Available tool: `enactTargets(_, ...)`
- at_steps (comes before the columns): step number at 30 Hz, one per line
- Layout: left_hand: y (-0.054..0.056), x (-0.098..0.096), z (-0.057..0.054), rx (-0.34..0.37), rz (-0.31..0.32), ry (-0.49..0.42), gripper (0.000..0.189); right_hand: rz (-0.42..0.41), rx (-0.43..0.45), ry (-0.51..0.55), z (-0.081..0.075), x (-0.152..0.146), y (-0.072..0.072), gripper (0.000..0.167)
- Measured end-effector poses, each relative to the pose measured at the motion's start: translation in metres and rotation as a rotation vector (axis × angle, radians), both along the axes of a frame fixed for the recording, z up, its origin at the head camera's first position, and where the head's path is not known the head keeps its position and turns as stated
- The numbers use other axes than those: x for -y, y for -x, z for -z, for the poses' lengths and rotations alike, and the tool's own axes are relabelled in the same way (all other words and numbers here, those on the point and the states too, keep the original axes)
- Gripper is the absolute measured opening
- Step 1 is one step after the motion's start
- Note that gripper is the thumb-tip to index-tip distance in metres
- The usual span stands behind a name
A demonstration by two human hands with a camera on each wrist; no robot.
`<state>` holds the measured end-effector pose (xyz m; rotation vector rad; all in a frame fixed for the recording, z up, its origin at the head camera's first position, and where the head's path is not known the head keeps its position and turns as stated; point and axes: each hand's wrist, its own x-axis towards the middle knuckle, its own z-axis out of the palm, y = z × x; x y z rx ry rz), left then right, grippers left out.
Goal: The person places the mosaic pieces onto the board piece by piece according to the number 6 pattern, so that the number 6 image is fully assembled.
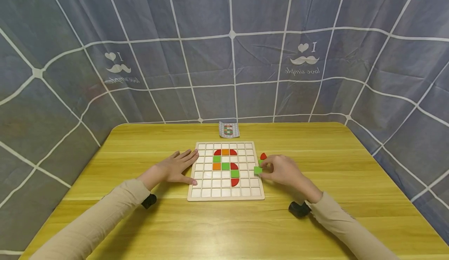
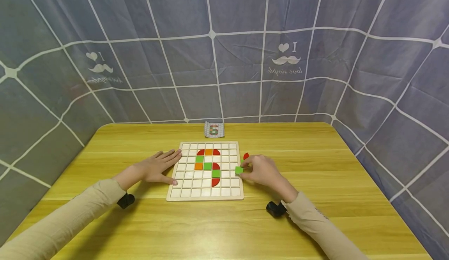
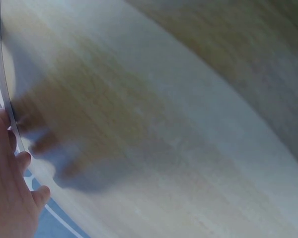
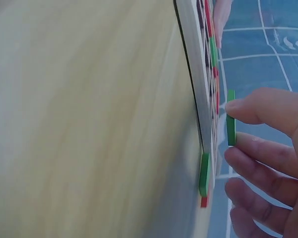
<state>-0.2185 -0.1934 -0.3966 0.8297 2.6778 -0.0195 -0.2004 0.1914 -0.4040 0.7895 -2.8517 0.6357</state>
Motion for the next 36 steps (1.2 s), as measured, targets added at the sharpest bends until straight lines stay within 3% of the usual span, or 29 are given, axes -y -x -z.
enactTargets(13, -0.001, -0.001, -0.002, 0.003, 0.004, -0.012, 0.102, -0.072, 0.009, 0.023, 0.001, 0.026, 0.002, 0.025)
enactTargets(22, -0.003, -0.002, -0.004, 0.008, 0.003, -0.019, 0.101, -0.115, 0.038, 0.061, -0.007, 0.047, 0.001, 0.024)
enactTargets(36, -0.001, -0.001, 0.000, 0.001, 0.004, -0.009, 0.103, -0.183, 0.020, 0.033, 0.000, 0.078, -0.001, 0.020)
